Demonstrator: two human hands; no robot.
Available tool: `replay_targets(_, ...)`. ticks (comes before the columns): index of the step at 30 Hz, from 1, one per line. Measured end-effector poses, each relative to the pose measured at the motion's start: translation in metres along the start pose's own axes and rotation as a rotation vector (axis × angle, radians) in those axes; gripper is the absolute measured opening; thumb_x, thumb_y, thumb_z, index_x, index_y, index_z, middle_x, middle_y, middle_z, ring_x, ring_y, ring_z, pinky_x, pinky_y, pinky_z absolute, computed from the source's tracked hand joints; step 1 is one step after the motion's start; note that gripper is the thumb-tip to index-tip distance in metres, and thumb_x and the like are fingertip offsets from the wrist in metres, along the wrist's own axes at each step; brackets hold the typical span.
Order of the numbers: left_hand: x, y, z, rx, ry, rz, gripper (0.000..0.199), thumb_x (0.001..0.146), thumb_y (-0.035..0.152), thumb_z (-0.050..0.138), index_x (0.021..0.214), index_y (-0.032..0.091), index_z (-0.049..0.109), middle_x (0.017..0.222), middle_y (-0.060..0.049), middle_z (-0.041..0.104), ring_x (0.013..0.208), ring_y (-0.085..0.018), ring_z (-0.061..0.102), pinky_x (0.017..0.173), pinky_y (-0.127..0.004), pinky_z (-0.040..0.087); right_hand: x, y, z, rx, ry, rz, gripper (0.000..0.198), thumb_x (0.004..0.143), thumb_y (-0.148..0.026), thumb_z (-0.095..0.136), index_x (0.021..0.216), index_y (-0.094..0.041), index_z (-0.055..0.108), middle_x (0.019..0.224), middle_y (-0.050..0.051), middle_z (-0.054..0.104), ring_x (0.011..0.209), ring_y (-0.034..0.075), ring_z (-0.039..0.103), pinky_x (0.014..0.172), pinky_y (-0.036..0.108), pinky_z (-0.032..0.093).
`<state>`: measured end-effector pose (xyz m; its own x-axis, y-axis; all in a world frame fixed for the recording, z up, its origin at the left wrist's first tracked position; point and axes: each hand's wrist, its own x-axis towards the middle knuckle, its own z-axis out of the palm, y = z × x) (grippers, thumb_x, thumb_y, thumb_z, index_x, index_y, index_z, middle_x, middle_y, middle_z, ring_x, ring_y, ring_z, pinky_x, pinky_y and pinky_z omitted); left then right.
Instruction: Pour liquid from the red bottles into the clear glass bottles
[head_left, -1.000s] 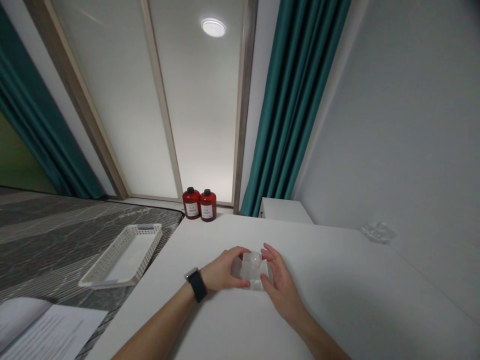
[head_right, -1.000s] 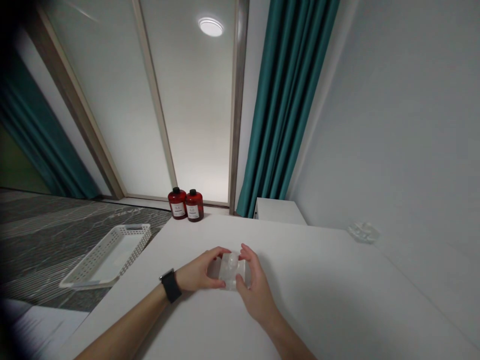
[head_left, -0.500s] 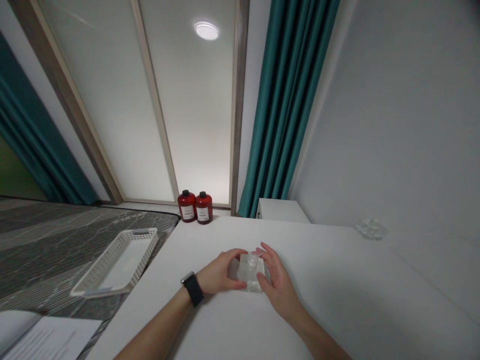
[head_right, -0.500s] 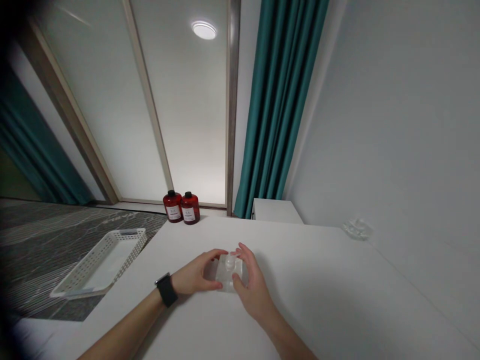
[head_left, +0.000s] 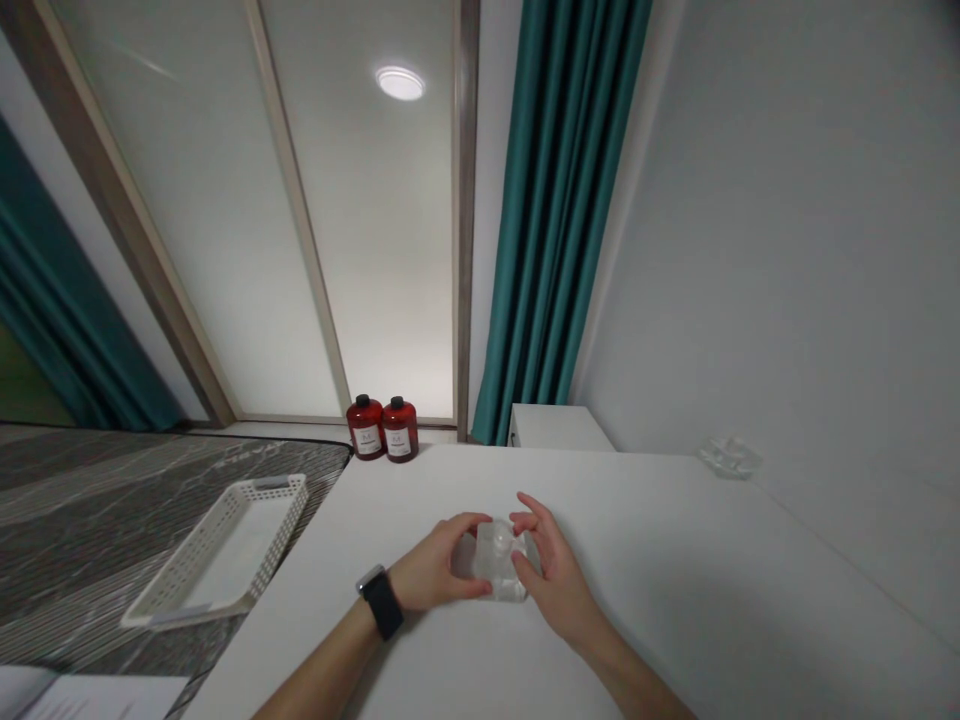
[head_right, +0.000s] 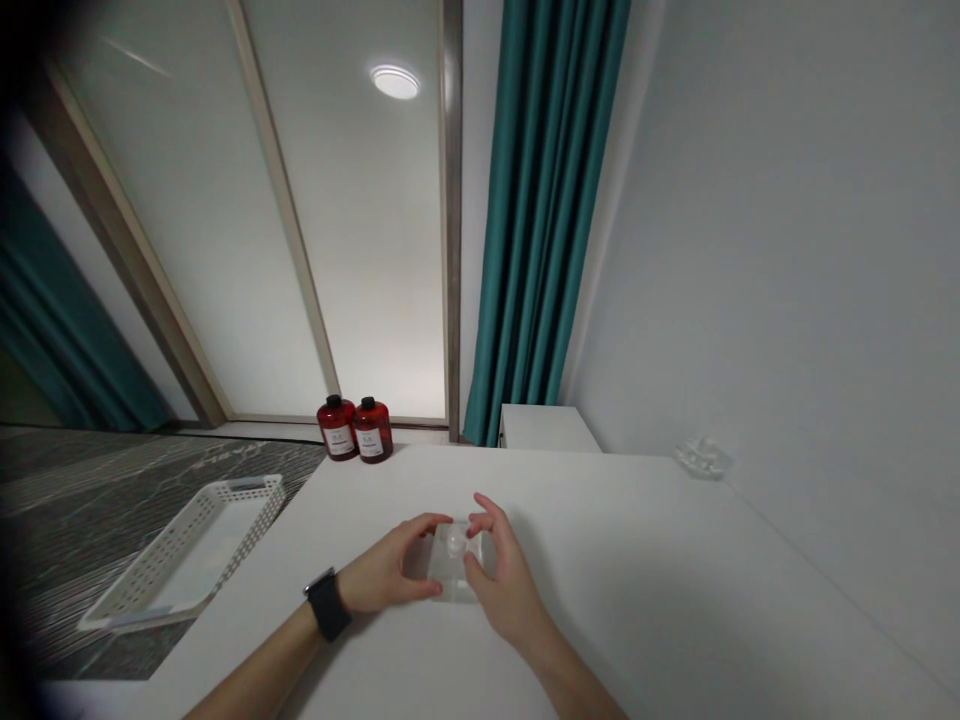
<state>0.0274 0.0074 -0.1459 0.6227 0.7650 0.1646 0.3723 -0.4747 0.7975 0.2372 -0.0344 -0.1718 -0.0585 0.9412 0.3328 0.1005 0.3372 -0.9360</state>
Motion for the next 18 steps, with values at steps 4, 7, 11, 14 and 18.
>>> replay_targets(4,0.0,-0.001,-0.001,0.009,-0.011,-0.026,0.075,0.065,0.023,0.082,0.132,0.021,0.048,0.131,-0.01,0.059,0.116,-0.029,0.056,0.104,-0.044,0.043,0.001,-0.006,0.0,0.014,-0.044,0.0,0.059,0.088,-0.028,0.059,0.143,-0.028,0.036,0.125,0.009,0.061,0.13,0.023,0.049,0.115,0.046,0.028)
replay_targets(7,0.001,0.001,0.0,0.011,-0.015,-0.038,0.074,0.065,0.023,0.082,0.131,0.021,0.049,0.131,-0.011,0.059,0.117,-0.03,0.055,0.105,-0.044,0.042,0.001,-0.008,0.003,0.011,-0.051,0.02,0.058,0.089,-0.03,0.06,0.142,-0.028,0.039,0.125,0.01,0.062,0.129,0.024,0.051,0.113,0.047,0.031)
replay_targets(11,0.001,0.007,0.004,0.044,0.011,-0.066,0.075,0.064,0.021,0.082,0.131,0.019,0.049,0.13,-0.011,0.059,0.116,-0.03,0.055,0.104,-0.044,0.042,0.0,-0.003,0.008,-0.061,0.009,0.025,0.053,0.088,-0.032,0.06,0.139,-0.027,0.045,0.119,0.009,0.062,0.12,0.024,0.056,0.111,0.044,0.034)
replay_targets(14,0.001,0.01,0.007,0.061,0.02,-0.076,0.074,0.065,0.021,0.082,0.131,0.019,0.049,0.129,-0.011,0.06,0.115,-0.03,0.056,0.103,-0.044,0.042,-0.001,-0.001,0.008,-0.088,0.04,0.025,0.051,0.089,-0.036,0.057,0.138,-0.026,0.046,0.122,0.009,0.06,0.119,0.024,0.056,0.109,0.042,0.037)
replay_targets(18,0.002,0.01,0.006,0.049,0.014,-0.064,0.072,0.064,0.021,0.083,0.129,0.019,0.051,0.129,-0.011,0.061,0.115,-0.03,0.057,0.103,-0.044,0.042,0.001,-0.003,0.002,-0.029,-0.039,0.049,0.061,0.089,-0.04,0.058,0.145,-0.025,0.037,0.123,0.01,0.062,0.121,0.024,0.056,0.11,0.043,0.035)
